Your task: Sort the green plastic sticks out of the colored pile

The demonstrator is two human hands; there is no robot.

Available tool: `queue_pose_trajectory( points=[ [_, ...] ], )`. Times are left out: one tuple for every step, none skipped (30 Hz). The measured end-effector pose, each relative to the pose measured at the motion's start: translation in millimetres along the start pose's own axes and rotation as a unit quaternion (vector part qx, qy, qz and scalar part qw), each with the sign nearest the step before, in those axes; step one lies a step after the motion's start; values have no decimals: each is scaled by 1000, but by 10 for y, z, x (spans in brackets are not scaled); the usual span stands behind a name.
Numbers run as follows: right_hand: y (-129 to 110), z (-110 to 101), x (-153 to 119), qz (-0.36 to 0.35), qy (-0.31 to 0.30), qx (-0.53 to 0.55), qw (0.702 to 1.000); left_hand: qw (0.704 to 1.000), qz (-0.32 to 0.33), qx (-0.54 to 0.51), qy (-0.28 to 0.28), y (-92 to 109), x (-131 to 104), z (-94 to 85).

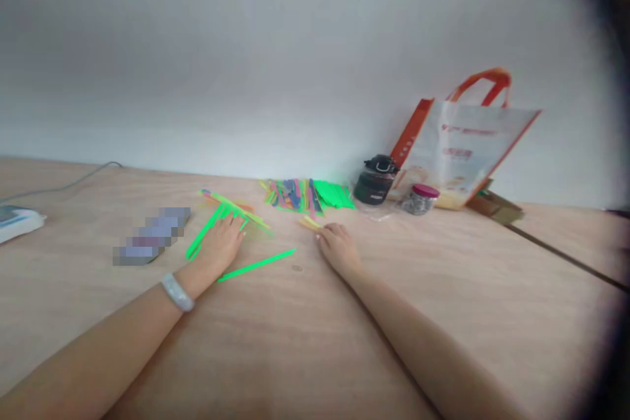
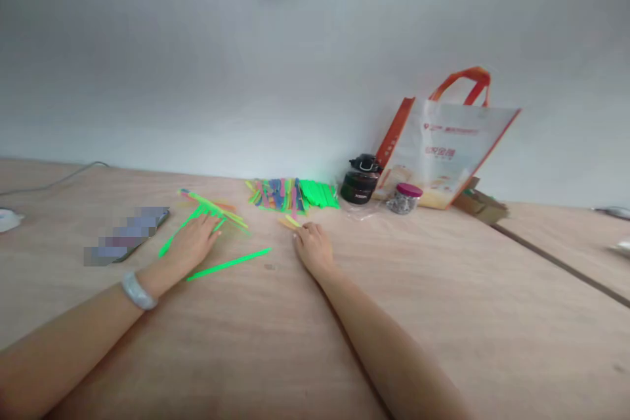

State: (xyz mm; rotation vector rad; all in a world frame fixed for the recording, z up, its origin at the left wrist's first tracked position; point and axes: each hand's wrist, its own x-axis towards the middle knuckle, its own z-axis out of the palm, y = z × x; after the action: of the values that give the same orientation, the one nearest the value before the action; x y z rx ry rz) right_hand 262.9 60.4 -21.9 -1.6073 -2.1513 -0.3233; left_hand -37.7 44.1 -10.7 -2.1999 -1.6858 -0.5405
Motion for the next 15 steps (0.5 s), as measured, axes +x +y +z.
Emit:
queue_pose_trajectory(
  points=[
    [-14, -9, -7, -7, 8, 10, 1000, 1000, 6, -2, 3, -31, 7, 21],
    [-34, -24, -13, -14, 16, 25, 999, 1000, 11, -7, 10, -41, 10, 27],
    [-62, -45, -18, -21, 26, 47, 998, 1000, 16, -16, 19, -31, 10, 15],
    [-100, -71, -24, -27, 38, 77, 996, 999, 21, -29, 29, 1, 4, -15],
    [-151, -100, -31, -32, 50, 115, 992, 998, 29, -46, 39, 53, -8, -62],
    [-214, -131, -40, -33, 60, 160, 985, 996, 44, -66, 46, 121, -27, -120],
    [-290, -161, -51, -30, 64, 212, 975, 993, 59, -87, 49, 200, -51, -184],
    [-375, -188, -64, -19, 61, 266, 962, 990, 79, -103, 50, 286, -81, -247],
    [-466, -211, -79, -1, 43, 319, 947, 986, 110, -121, 37, 373, -113, -301],
    [-556, -227, -95, 19, 14, 369, 929, 981, 132, -137, 28, 454, -146, -343],
    [-641, -238, -111, 32, -24, 412, 910, 978, 152, -144, 19, 527, -176, -370],
    [-715, -241, -125, 42, -56, 453, 889, 974, 170, -150, 13, 587, -202, -381],
    [-775, -239, -138, 50, -77, 485, 870, 971, 182, -155, 9, 634, -223, -378],
    [-820, -234, -148, 59, -89, 509, 854, 969, 190, -157, 6, 667, -236, -364],
    [-851, -226, -155, 69, -95, 528, 841, 969, 192, -158, 4, 688, -244, -343]
  ],
)
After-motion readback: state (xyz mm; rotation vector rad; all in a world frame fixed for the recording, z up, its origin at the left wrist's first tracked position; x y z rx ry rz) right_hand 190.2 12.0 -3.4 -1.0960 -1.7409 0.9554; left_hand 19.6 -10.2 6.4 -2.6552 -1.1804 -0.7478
